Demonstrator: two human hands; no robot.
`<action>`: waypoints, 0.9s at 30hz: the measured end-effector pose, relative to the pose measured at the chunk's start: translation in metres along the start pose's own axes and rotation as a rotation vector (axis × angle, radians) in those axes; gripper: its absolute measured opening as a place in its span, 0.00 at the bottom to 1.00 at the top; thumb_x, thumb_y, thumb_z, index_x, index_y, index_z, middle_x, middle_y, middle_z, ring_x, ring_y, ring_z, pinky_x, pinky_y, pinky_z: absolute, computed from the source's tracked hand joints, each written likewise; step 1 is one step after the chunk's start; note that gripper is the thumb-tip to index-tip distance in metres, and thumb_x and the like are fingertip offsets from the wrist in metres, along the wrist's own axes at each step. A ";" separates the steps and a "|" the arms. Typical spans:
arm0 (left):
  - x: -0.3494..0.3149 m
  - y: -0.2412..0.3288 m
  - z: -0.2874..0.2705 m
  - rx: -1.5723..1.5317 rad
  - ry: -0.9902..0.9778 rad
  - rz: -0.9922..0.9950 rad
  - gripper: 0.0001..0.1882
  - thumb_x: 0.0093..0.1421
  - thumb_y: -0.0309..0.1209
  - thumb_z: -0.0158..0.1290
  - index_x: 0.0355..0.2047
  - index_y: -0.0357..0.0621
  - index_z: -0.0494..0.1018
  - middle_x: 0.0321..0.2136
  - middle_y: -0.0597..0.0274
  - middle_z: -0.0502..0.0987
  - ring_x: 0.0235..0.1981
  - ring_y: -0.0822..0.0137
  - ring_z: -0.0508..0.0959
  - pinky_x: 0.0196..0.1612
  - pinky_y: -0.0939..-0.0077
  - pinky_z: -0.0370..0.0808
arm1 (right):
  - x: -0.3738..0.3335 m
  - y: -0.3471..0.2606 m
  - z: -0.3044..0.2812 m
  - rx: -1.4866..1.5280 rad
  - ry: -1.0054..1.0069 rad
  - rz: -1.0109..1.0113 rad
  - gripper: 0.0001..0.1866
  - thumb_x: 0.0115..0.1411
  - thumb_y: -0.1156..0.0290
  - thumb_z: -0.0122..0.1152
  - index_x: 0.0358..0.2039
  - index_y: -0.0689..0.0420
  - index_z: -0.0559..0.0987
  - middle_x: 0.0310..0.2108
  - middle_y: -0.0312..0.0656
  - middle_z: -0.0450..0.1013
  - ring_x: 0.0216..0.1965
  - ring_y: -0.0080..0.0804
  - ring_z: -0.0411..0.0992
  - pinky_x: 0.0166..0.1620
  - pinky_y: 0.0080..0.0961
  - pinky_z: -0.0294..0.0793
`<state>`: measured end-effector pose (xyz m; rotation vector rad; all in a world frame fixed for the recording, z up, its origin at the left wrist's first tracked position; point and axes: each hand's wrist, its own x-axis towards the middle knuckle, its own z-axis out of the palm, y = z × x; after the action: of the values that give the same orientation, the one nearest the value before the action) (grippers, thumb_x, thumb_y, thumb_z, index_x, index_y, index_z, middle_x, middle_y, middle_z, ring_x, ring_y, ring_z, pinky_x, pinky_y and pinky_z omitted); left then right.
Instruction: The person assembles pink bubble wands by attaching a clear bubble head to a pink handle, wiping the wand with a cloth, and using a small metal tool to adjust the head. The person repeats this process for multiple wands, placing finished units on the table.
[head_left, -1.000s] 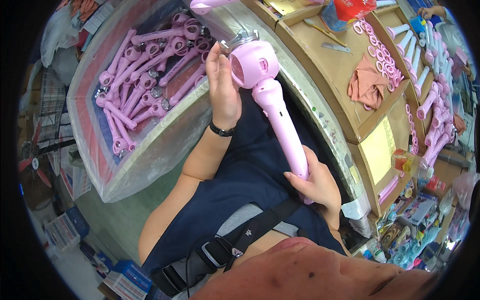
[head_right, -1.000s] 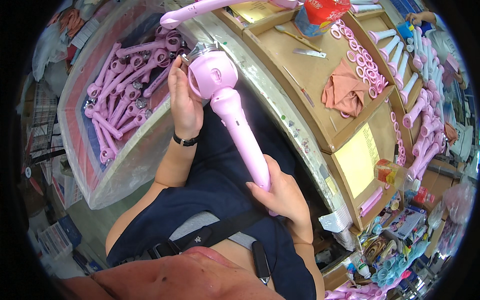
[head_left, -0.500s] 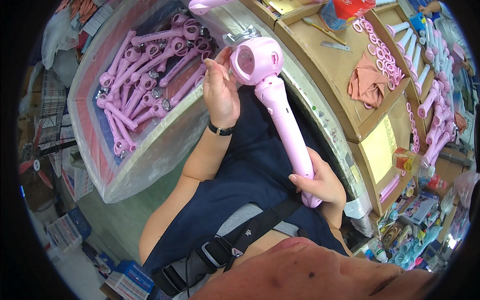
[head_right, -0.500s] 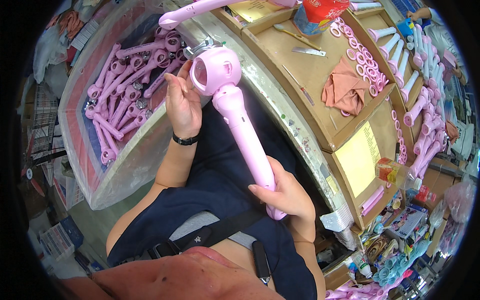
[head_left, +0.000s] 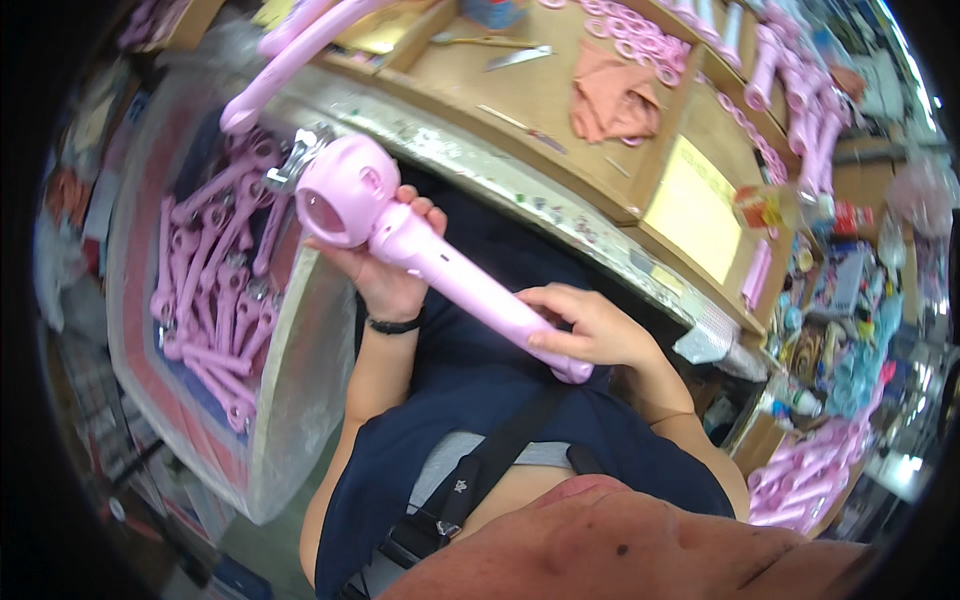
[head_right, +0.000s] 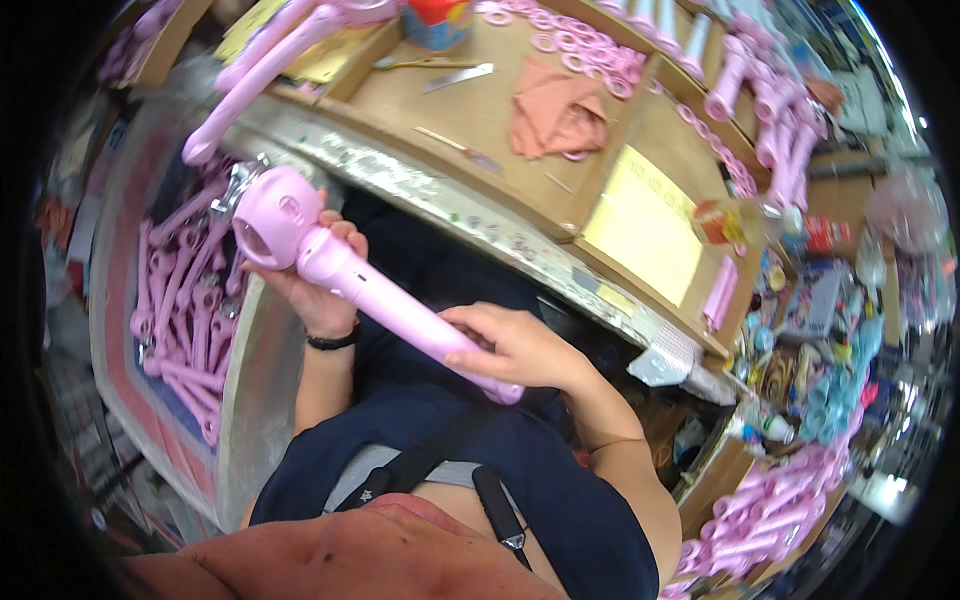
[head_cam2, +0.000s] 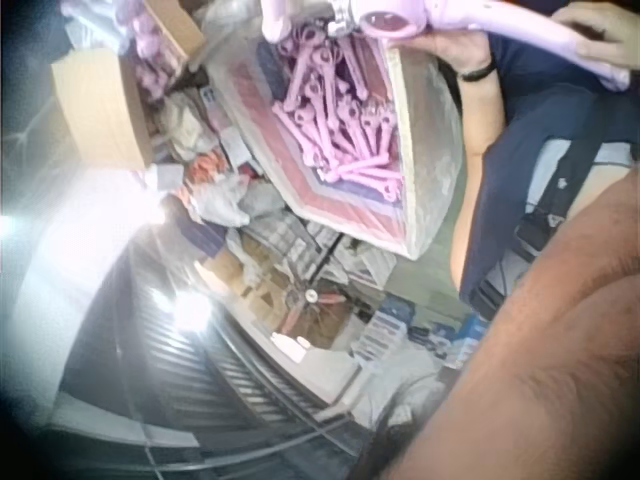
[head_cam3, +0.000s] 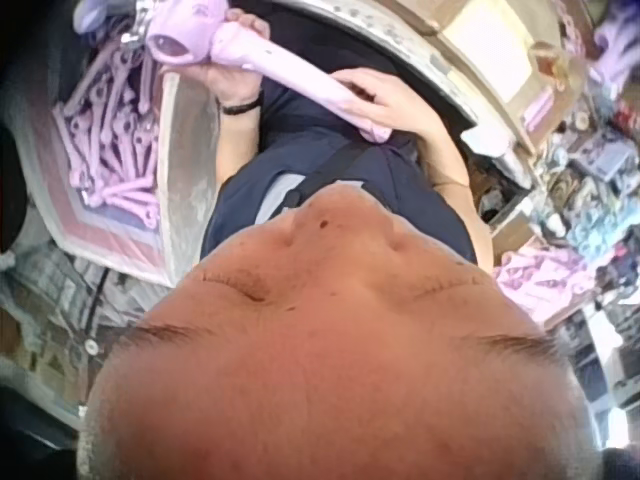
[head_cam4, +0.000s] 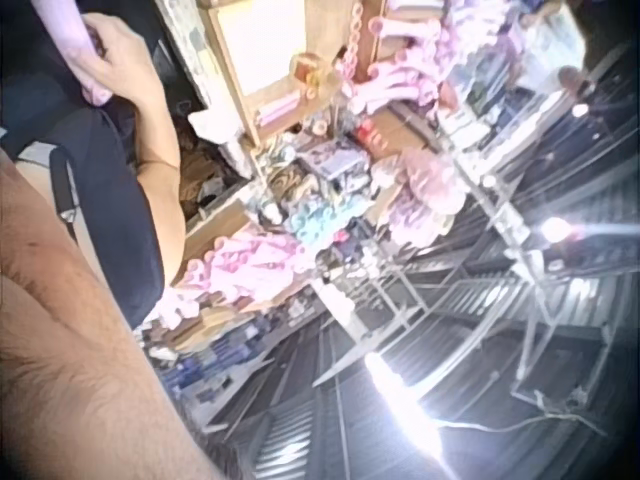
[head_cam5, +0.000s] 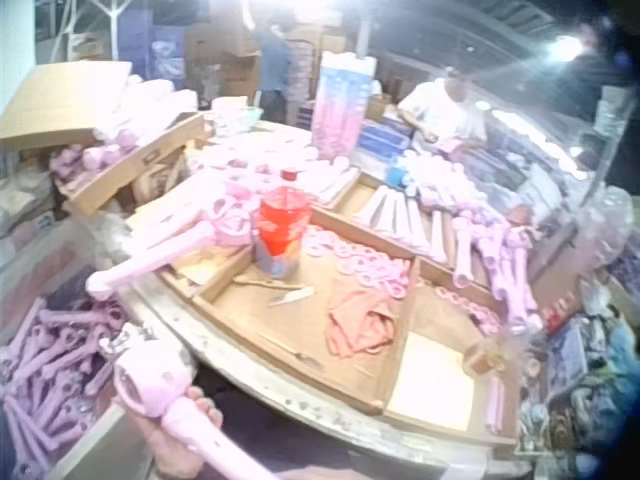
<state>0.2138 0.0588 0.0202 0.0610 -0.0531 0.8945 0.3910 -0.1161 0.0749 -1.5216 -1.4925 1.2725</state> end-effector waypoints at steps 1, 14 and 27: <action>0.002 -0.002 0.000 0.015 0.021 -0.026 0.56 0.43 0.65 0.57 0.60 0.34 0.52 0.43 0.54 0.68 0.44 0.57 0.69 0.54 0.59 0.66 | -0.007 0.009 -0.001 -0.048 0.134 0.004 0.17 0.55 0.63 0.61 0.43 0.58 0.76 0.36 0.45 0.73 0.37 0.37 0.74 0.40 0.27 0.73; 0.016 -0.100 0.017 0.161 0.199 -0.322 0.48 0.48 0.71 0.45 0.53 0.39 0.63 0.41 0.53 0.73 0.42 0.58 0.73 0.49 0.59 0.71 | -0.124 0.102 -0.018 -1.071 0.877 -0.107 0.16 0.46 0.75 0.68 0.39 0.57 0.78 0.32 0.42 0.72 0.34 0.41 0.70 0.42 0.34 0.68; 0.011 -0.140 0.022 -0.054 0.157 -0.411 0.49 0.48 0.74 0.40 0.54 0.42 0.62 0.41 0.55 0.73 0.41 0.60 0.74 0.45 0.62 0.73 | 0.011 0.018 -0.059 -0.323 0.940 -0.377 0.13 0.47 0.82 0.64 0.35 0.60 0.76 0.28 0.39 0.70 0.26 0.30 0.69 0.29 0.23 0.69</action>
<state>0.3296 -0.0224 0.0387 -0.0477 0.0797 0.4845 0.4507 -0.0977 0.0748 -1.5861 -1.2508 0.0289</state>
